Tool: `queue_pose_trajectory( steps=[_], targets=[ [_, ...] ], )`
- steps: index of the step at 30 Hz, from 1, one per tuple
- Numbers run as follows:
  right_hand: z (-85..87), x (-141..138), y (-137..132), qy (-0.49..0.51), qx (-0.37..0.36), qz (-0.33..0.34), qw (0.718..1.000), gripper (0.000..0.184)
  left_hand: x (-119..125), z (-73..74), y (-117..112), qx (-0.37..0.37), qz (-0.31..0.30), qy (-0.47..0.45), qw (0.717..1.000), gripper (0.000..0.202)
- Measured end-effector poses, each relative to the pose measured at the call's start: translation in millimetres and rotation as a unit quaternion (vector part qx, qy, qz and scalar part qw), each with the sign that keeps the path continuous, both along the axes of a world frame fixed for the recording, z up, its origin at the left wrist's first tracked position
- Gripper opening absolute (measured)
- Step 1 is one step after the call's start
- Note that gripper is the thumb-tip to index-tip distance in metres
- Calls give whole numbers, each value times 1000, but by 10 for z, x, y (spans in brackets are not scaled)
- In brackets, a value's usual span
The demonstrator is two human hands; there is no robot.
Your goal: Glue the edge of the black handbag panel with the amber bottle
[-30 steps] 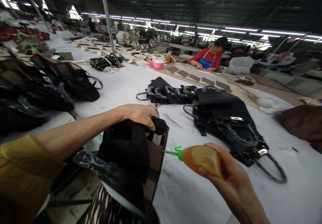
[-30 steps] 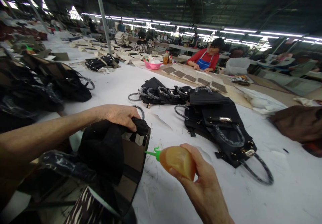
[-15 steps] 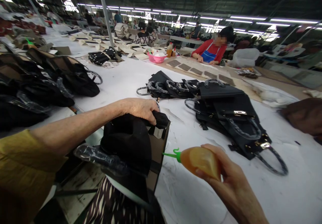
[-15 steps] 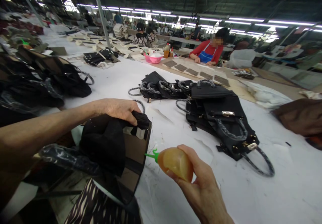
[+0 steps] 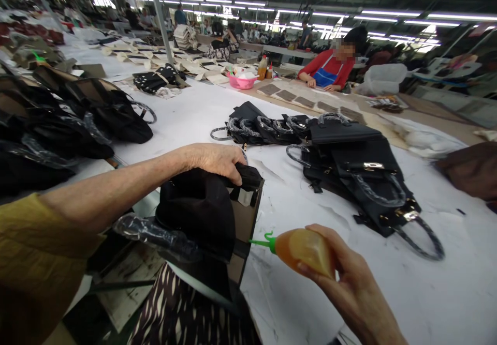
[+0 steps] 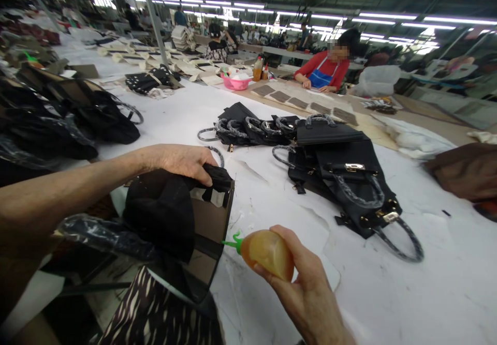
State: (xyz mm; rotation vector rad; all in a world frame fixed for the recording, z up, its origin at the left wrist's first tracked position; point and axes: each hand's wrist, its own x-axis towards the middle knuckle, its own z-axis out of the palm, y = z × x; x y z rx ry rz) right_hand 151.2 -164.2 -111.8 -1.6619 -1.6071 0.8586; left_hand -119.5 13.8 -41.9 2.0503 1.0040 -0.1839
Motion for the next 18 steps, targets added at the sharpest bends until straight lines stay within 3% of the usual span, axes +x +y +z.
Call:
queue_pose_trajectory(
  steps=[18],
  targets=[
    [-215, 29, -123, 7, -11, 11, 1000, 42, 7, -18, -10, 33, 6, 22, 999, 24]
  ],
)
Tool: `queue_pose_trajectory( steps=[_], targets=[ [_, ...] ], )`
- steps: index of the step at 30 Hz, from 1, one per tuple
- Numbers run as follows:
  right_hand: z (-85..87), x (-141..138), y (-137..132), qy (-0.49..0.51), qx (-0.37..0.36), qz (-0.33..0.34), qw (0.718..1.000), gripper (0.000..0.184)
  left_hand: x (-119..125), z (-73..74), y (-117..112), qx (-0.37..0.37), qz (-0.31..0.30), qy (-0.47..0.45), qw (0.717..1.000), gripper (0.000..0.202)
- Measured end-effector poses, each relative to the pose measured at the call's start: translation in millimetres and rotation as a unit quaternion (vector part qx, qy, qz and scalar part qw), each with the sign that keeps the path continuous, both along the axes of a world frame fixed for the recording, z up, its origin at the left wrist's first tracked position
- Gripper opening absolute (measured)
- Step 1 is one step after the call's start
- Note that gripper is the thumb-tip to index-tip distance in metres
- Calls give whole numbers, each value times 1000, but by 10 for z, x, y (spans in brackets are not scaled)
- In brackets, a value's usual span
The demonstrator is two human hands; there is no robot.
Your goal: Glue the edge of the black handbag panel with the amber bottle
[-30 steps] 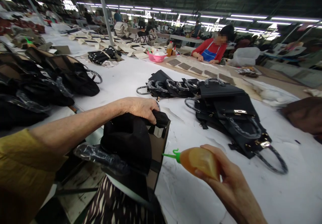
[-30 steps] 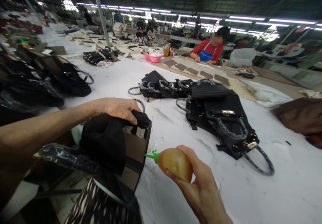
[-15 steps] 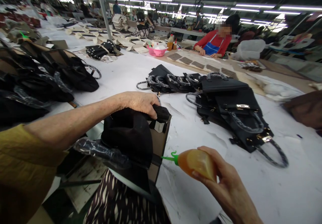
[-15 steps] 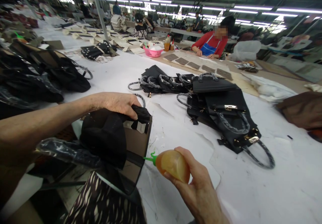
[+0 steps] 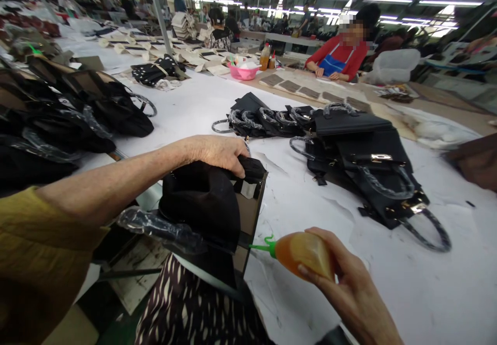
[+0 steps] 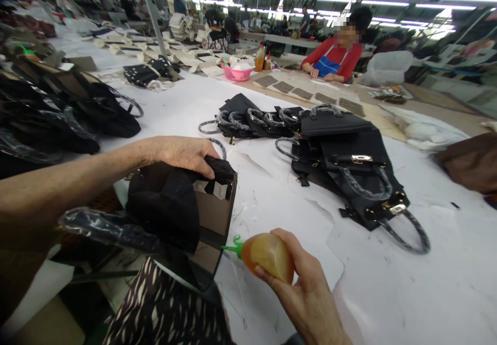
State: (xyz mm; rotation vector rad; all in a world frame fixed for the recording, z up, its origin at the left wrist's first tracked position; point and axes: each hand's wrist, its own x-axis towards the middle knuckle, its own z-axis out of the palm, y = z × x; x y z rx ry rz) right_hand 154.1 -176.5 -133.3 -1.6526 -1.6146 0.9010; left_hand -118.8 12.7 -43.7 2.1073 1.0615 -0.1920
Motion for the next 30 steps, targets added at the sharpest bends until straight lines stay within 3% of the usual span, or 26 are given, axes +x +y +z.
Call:
queue_pose_trajectory(
  steps=[10, 16, 22, 26, 30],
  targets=[
    [-58, 6, -39, 15, -80, -8, 997, 57, 14, -5, 4, -2, -5, -4, 1000, 24],
    [-123, 12, -113, -5, -93, -14, 996, 56, 6, -11, -23, 0, 7, -10, 1000, 23],
    [-171, 133, -175, -33, -114, 69, 991, 52, 13, -4, -46, -15, 3, -23, 1000, 21],
    [-107, 124, -159, 39, -126, 73, 989, 43, -16, 42, -90, -23, -3, -20, 1000, 21],
    [-70, 82, -152, 177, -147, 28, 973, 38, -87, 227, -222, -28, 15, -32, 999, 23]
  ],
)
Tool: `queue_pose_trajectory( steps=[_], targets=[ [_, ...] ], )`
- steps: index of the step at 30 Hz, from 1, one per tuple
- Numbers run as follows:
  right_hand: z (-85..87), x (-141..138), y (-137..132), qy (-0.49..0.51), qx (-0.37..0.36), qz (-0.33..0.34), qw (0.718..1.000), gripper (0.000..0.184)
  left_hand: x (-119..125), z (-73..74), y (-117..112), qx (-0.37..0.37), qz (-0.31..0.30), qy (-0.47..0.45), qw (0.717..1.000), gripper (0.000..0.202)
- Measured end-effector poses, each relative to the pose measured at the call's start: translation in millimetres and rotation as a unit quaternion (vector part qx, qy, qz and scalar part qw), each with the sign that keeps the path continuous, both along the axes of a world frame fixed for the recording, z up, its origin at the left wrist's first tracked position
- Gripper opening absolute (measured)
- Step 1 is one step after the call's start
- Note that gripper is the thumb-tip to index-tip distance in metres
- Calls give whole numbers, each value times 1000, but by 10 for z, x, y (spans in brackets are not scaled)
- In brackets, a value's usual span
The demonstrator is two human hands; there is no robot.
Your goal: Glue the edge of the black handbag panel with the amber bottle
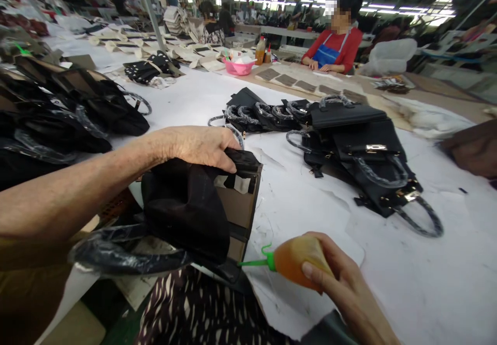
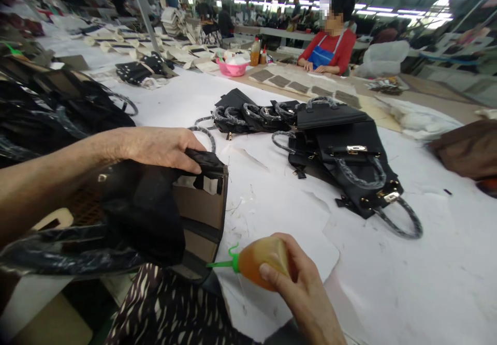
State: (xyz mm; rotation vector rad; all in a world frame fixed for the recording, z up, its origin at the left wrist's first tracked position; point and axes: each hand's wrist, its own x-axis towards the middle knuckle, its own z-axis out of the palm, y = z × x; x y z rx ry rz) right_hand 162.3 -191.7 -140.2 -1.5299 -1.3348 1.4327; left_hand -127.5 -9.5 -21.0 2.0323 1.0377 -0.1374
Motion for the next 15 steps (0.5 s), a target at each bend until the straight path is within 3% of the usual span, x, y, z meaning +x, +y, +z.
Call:
queue_pose_trajectory(
  steps=[5, 9, 12, 15],
  targets=[
    [8, -34, -4, 150, -12, -65, 987, 41, -119, 385, -150, 31, 36, 18, 999, 26],
    [37, -47, 91, 197, -4, -109, 974, 39, -154, 635, -169, 150, 50, 64, 985, 23],
    [58, -40, 223, 208, 20, -132, 969, 39, -105, 693, -201, 268, 28, 89, 959, 17],
    [64, -42, 362, 199, 45, -130, 970, 39, -23, 614, -290, 338, -7, 117, 934, 10]
  ],
)
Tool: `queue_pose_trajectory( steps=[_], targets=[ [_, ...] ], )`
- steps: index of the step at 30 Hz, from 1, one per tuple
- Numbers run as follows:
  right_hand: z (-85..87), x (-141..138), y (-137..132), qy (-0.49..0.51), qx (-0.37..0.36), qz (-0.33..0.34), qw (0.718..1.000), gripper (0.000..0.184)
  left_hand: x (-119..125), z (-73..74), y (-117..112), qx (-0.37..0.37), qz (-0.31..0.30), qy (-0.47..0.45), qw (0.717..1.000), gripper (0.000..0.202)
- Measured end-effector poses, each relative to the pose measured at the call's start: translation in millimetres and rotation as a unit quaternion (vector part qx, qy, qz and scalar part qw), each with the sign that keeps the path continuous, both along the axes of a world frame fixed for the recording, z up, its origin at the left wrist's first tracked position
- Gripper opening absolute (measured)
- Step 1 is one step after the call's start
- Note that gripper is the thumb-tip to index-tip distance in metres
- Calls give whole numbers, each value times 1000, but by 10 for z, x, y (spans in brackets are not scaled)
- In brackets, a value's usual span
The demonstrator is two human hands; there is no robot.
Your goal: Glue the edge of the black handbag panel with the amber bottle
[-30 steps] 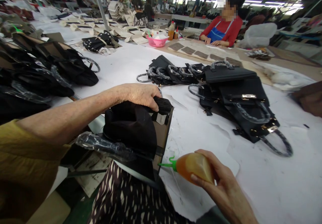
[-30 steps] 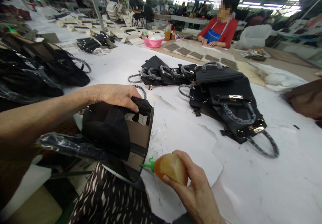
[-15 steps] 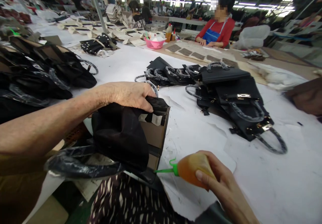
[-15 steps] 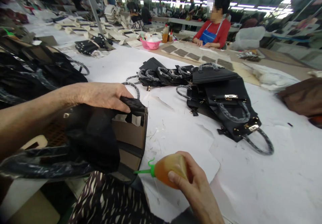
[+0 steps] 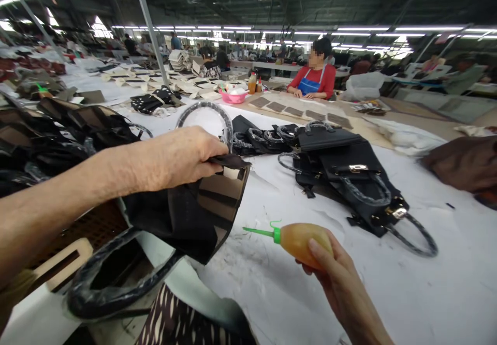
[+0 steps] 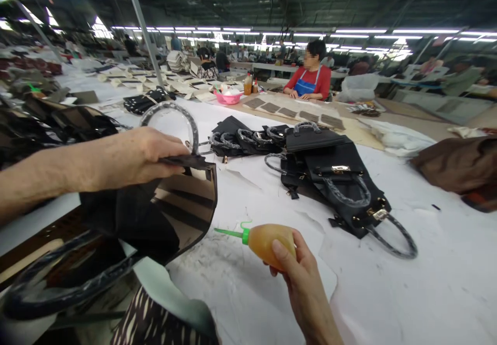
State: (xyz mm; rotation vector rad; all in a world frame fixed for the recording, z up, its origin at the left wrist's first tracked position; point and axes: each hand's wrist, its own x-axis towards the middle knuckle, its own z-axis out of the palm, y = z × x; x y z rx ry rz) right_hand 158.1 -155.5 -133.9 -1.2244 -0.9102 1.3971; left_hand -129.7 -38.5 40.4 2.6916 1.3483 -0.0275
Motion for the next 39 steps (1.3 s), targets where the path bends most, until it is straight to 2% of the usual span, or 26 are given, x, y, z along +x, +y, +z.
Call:
queue_pose_trajectory(
  steps=[3, 7, 11, 16, 24, 30, 39],
  targets=[
    [-43, -16, 119, -28, 19, 12, 999, 39, 65, -160, -135, 36, -8, 54, 998, 6],
    [-170, -33, 232, -61, 33, 18, 997, 44, 90, -362, -333, 76, 13, 95, 993, 4],
    [-239, -63, 292, -104, 47, 22, 993, 46, 55, -514, -466, 111, 2, 63, 992, 10],
    [-261, -140, 350, -167, 60, 16, 984, 50, -9, -663, -526, 147, -27, 9, 989, 21],
    [-296, -228, 446, -236, 97, -16, 967, 57, -46, -756, -611, 170, -38, -41, 984, 23],
    [-294, -260, 375, -285, 90, 12, 954, 55, -70, -796, -702, 151, -24, -61, 986, 25],
    [-352, -223, 339, -275, 86, 28, 957, 50, -45, -799, -918, 174, -35, -66, 982, 30]
  ],
)
